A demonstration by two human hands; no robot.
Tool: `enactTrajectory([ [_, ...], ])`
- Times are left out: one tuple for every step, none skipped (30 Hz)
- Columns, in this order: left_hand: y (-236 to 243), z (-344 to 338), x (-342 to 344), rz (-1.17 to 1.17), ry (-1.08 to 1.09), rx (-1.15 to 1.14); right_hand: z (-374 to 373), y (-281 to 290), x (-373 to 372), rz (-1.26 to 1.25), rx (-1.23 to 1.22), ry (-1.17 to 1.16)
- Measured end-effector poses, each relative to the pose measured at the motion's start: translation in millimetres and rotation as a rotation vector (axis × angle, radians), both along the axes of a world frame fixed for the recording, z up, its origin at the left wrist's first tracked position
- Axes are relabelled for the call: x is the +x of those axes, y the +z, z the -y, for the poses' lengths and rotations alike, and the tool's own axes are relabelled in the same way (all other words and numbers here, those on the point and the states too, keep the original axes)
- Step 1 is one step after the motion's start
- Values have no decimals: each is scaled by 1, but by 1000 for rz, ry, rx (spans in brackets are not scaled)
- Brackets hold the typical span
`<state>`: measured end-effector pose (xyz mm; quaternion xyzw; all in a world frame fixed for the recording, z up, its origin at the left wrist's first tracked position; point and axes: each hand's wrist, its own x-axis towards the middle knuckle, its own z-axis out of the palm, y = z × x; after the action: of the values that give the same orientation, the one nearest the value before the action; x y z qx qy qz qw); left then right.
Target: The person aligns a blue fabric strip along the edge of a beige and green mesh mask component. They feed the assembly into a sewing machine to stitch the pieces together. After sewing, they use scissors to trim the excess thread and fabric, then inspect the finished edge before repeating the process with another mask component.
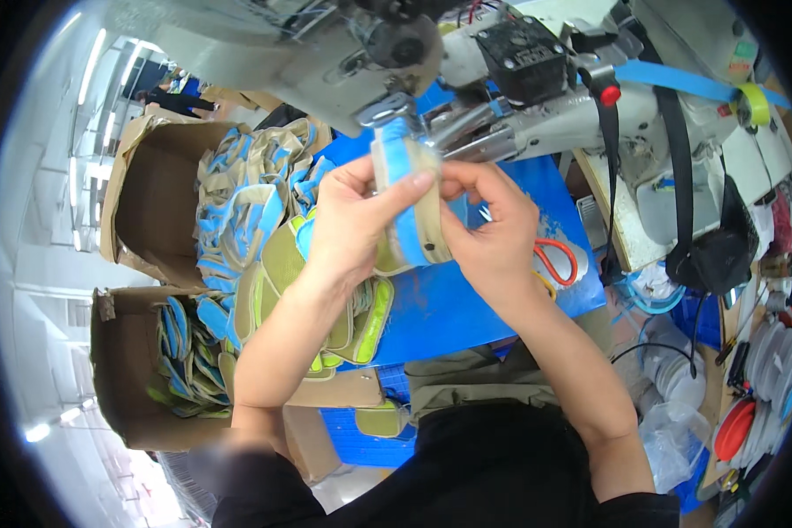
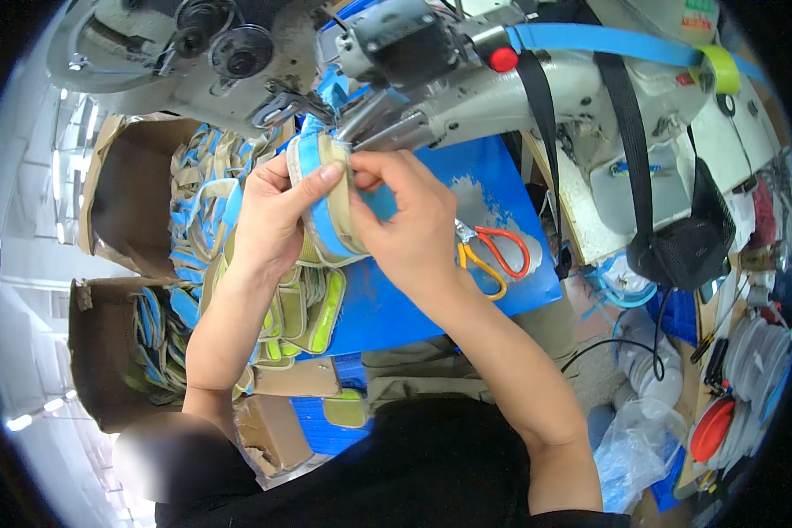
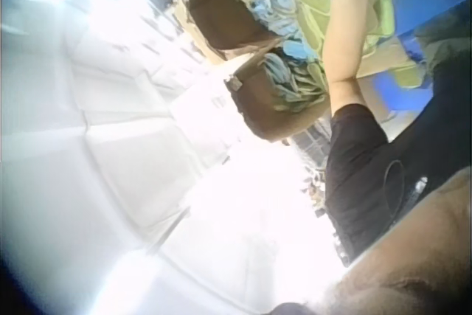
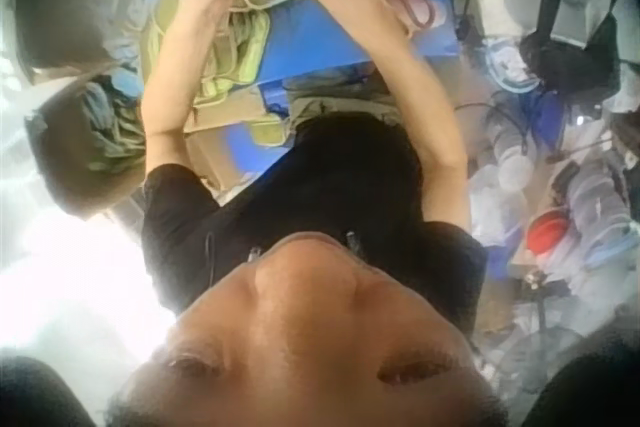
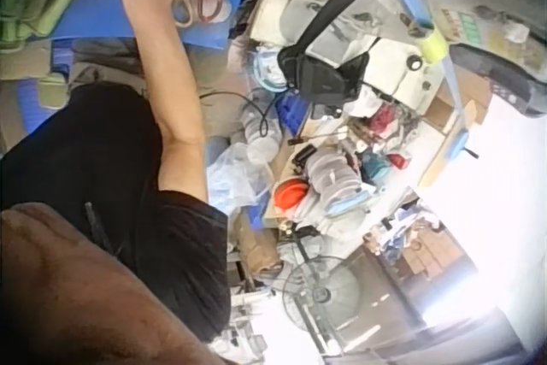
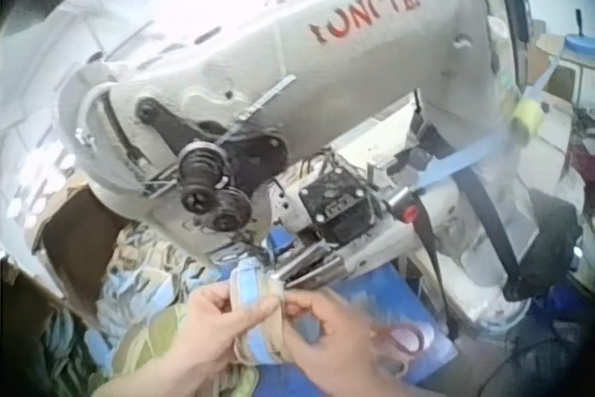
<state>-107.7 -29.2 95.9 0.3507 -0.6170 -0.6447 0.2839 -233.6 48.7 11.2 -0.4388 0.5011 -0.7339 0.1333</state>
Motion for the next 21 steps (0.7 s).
enactTrajectory([
  [-2,2,0,-9,-10,35,1,-2,0,-34,-23,-24],
  [-4,4,1,-19,-19,71,1,-5,1,-68,-45,-48],
  [-8,9,6,-6,-6,99,2,-8,1,-95,-53,-68],
  [-9,11,7,-14,-18,86,3,-11,2,-123,-60,-88],
  [-9,12,9,-23,-29,73,2,-13,3,-151,-67,-106],
  [-11,13,9,-39,-39,61,2,-13,4,-132,-65,-103],
  [-12,12,8,-24,-41,37,3,-13,5,-114,-64,-99],
  [-11,10,7,-10,-42,13,3,-13,6,-95,-62,-95],
  [-9,9,7,2,-40,-15,4,-12,7,-58,-61,-86],
  [-10,10,8,9,-41,-61,4,-11,9,-21,-59,-76],
  [-13,12,7,15,-41,-107,4,-10,10,16,-57,-65],
  [-17,13,7,16,-38,-152,4,-11,10,37,-67,-45],
  [-17,12,6,8,-40,-129,5,-13,9,58,-76,-25],
  [-16,11,5,0,-41,-106,5,-14,9,79,-85,-4],
  [-16,10,3,-10,-43,-85,6,-16,8,90,-81,7],
  [-17,10,3,-16,-33,-101,7,-18,8,102,-77,18],
  [-19,10,3,-22,-22,-117,7,-19,8,114,-74,31],
  [-20,10,3,-29,-8,-133,7,-19,8,120,-66,32],
  [-20,9,2,-34,-7,-126,6,-20,9,126,-58,34],
  [-20,8,1,-40,-6,-119,6,-20,9,131,-51,36],
  [-20,8,0,-45,-6,-112,7,-22,9,136,-50,40],
])
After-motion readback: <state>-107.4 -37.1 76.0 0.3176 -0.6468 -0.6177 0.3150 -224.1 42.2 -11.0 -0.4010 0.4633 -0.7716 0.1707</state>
